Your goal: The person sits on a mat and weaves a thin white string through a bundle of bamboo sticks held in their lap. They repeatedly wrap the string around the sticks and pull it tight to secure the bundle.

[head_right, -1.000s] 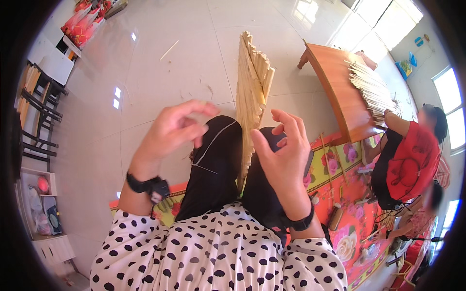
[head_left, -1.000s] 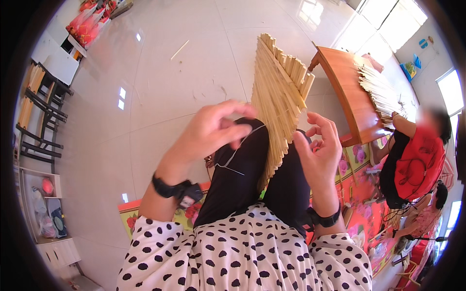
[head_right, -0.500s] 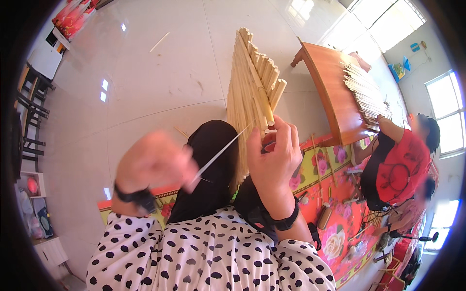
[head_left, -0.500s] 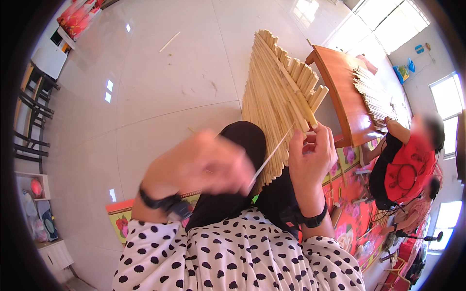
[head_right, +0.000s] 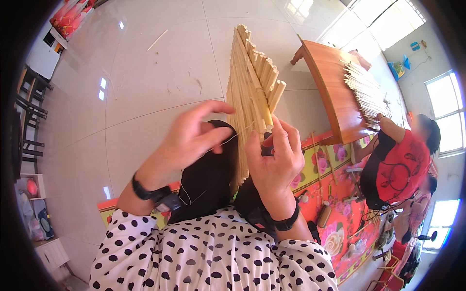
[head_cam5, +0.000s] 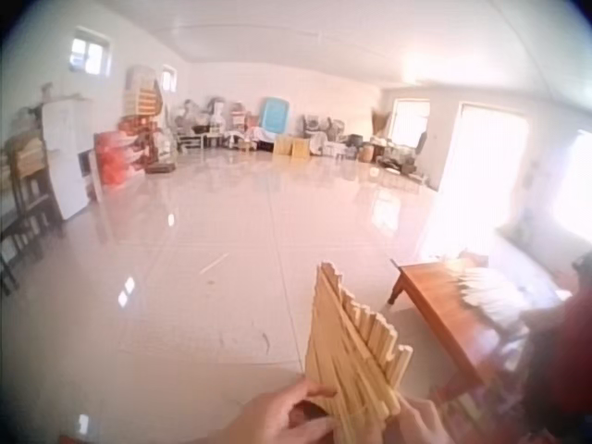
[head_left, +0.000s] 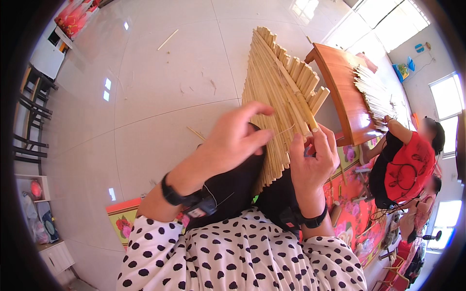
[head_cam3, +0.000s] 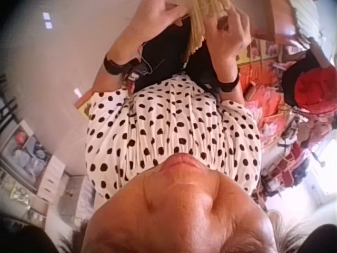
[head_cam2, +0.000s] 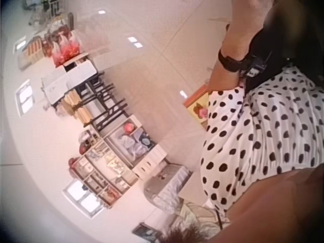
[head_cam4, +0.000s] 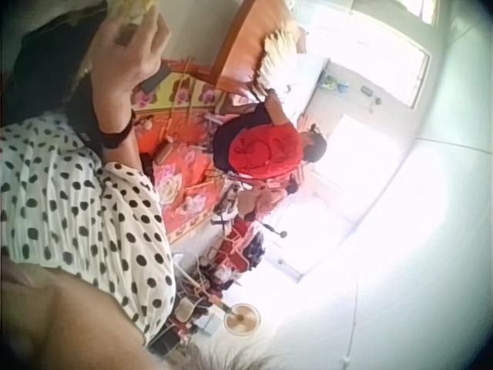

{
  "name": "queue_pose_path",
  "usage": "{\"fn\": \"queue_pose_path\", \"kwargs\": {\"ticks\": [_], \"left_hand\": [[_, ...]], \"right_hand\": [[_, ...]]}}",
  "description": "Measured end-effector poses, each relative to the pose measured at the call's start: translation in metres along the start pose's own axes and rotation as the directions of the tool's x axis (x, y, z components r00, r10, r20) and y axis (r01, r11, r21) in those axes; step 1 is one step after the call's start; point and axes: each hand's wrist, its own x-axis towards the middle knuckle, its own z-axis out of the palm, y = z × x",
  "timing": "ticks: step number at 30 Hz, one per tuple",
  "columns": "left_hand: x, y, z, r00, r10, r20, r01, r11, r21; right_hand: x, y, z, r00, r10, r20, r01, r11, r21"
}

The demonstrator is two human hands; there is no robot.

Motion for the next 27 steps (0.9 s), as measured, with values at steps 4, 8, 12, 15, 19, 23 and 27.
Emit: {"fn": "queue_pose_path", "kwargs": {"ticks": [4,8,12,15,19,23,27], "left_hand": [[0.021,-0.025,0.024,0.989,0.136,0.051,-0.134,0.99,-0.049],[-0.022,0.007,-0.022,0.937,0.32,0.142,-0.307,0.946,-0.105],[-0.07,0.041,-0.095,0.112,0.802,0.586,-0.454,0.566,-0.688],[-0.08,0.03,-0.084,0.745,0.662,0.084,-0.645,0.746,-0.164],[-0.027,0.005,-0.05,0.706,0.495,-0.506,-0.313,0.859,0.405],[0.002,0.004,0.004,0.996,0.025,-0.085,-0.022,0.999,0.033],[0.016,-0.014,0.035,0.998,0.067,-0.001,-0.067,0.989,-0.135]], "right_hand": [[0.0,0.002,0.0,1.0,-0.008,-0.007,0.008,1.0,0.013],[0.001,0.007,-0.001,1.0,-0.001,-0.006,0.001,1.0,0.029],[0.0,0.009,0.001,0.999,-0.039,-0.019,0.04,0.997,0.065],[0.001,0.01,0.002,0.999,-0.036,-0.029,0.038,0.997,0.071],[-0.002,0.009,0.003,0.999,-0.029,-0.039,0.031,0.997,0.064],[-0.003,0.006,0.004,0.998,-0.02,-0.056,0.025,0.996,0.082],[-0.008,0.009,0.006,0.998,-0.001,-0.066,0.005,0.998,0.067]]}}
